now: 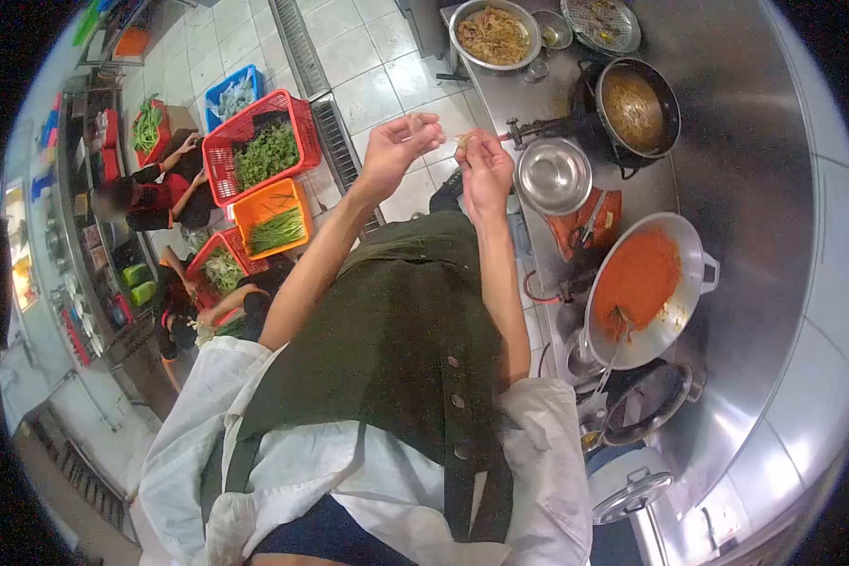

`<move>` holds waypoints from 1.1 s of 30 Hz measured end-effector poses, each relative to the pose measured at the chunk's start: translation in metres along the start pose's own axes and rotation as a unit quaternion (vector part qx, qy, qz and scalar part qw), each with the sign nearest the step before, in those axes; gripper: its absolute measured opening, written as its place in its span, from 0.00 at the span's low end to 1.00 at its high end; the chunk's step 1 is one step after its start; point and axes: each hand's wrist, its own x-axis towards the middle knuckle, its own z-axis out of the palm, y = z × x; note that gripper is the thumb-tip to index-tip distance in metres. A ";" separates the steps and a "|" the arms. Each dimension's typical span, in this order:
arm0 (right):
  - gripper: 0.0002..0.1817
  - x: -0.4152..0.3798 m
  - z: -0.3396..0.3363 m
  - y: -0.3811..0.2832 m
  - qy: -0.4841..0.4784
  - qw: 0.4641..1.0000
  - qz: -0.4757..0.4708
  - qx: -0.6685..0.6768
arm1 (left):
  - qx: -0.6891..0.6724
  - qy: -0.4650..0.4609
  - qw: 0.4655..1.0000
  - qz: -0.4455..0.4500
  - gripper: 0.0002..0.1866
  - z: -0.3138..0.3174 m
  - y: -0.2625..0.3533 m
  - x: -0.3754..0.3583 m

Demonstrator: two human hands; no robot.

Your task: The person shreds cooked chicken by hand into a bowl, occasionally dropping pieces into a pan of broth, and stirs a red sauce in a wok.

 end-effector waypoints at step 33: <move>0.11 0.015 0.112 0.135 0.166 0.978 0.044 -0.115 | -0.112 -0.104 0.963 -0.222 0.15 -0.184 0.027 0.043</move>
